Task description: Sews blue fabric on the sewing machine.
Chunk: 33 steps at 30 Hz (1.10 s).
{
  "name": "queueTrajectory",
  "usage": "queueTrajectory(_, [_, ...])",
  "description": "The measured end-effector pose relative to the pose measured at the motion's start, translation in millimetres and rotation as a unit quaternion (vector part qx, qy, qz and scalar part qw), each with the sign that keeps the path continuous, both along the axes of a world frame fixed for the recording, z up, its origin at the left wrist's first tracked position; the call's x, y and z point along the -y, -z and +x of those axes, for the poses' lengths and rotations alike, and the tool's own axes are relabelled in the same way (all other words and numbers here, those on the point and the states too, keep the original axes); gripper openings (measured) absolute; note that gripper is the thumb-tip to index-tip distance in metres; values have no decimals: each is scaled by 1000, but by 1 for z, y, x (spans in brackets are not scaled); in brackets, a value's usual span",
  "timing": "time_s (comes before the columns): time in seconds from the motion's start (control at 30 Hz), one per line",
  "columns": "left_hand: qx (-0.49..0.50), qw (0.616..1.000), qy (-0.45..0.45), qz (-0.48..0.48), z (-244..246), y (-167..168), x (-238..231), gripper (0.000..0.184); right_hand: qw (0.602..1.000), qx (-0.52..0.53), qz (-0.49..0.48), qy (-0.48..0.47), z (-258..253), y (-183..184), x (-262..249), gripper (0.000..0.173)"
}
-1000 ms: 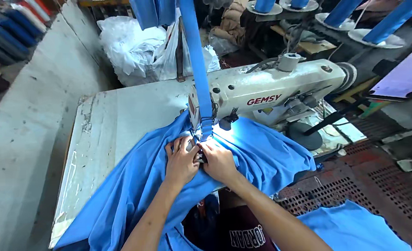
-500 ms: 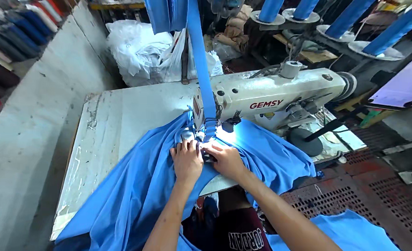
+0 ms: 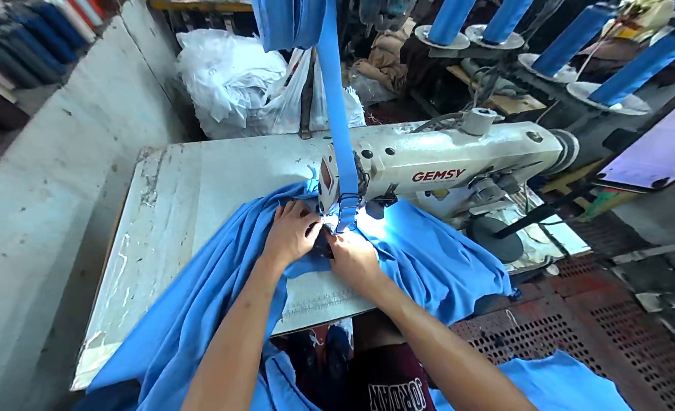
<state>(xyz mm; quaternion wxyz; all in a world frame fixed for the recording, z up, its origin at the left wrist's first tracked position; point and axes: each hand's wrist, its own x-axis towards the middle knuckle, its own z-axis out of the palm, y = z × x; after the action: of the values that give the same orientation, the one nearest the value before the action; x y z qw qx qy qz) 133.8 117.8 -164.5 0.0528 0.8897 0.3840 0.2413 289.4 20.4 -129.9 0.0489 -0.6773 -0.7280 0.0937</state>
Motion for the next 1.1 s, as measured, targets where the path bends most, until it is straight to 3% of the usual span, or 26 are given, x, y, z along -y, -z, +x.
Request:
queueTrajectory(0.1, [33, 998, -53, -20, 3, -9, 21, 21, 1000, -3, 6, -3, 1, -1, -1, 41])
queueTrajectory(0.17, [131, 983, -76, -106, 5, -15, 42, 22, 998, -15, 59, -12, 5, 8, 2, 33])
queueTrajectory(0.23, [187, 967, -58, -165, 0, -9, 51, 24, 998, -15, 52, -9, 4, 9, 5, 33])
queueTrajectory(0.47, [28, 999, -26, -28, -1, 3, 7, 30, 999, -30, 25, -15, 9, 4, 4, 38])
queueTrajectory(0.57, [-7, 999, -43, -18, 3, 2, -4, 29, 994, -44, 79, -56, 22, 14, 5, 37])
queueTrajectory(0.63, [-13, 998, -54, -21, 3, 1, -12, 29, 990, -59, 109, -73, 40, 15, 1, 32])
queueTrajectory(0.7, [-2, 998, -59, -12, 3, 3, -21, 31, 989, -70, 123, -32, 64, 13, -13, 24])
queueTrajectory(0.8, [28, 997, -77, 4, 6, 7, -35, 41, 988, -103, 91, 67, 91, 6, -36, 48])
queueTrajectory(0.9, [37, 993, -114, -22, 10, 5, -43, 49, 988, -75, 134, -13, 84, 10, -37, 39])
queueTrajectory(1.0, [53, 990, -124, -46, 13, 1, -46, 37, 972, -43, 218, -77, 81, 25, -43, 31])
queueTrajectory(1.1, [82, 988, -123, -50, 18, 1, -52, 18, 987, -78, 140, -19, 77, 20, -58, 29])
